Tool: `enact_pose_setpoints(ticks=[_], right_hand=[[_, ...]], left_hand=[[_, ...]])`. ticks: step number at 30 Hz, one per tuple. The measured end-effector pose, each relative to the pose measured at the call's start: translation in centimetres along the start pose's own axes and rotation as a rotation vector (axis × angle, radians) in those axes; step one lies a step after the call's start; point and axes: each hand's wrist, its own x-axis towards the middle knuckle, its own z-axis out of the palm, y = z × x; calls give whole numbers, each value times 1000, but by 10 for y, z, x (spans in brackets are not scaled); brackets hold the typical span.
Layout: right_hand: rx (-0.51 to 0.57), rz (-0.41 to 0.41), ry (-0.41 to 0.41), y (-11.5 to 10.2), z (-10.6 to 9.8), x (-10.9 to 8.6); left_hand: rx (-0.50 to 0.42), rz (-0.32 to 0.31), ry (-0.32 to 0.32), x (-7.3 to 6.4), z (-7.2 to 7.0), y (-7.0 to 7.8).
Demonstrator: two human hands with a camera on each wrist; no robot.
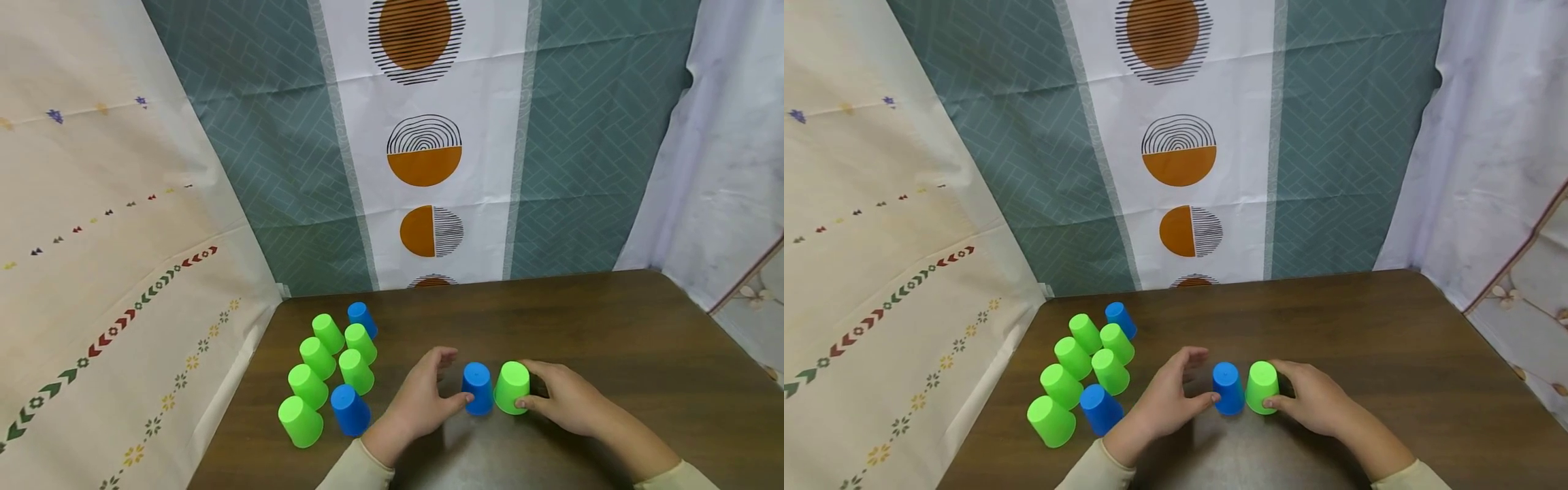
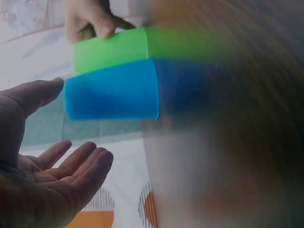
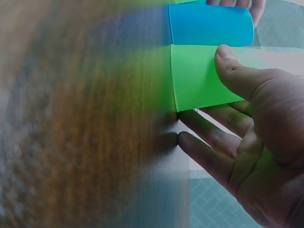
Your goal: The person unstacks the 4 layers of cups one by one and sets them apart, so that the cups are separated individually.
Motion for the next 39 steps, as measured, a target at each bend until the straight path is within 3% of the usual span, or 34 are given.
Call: enact_pose_setpoints(ticks=[8,20,31,39], right_hand=[[2,-3,-1,1,-1,-1],[2,-10,-8,2,0,0],[-4,-4,-3,1,1,0],[-11,-15,10,1,1,-1]], left_hand=[[41,-41,-49,15,24,7],[100,-69,-26,15,32,6],[33,-98,24,5,14,-1],[-4,-119,113,-3,-9,-22]])
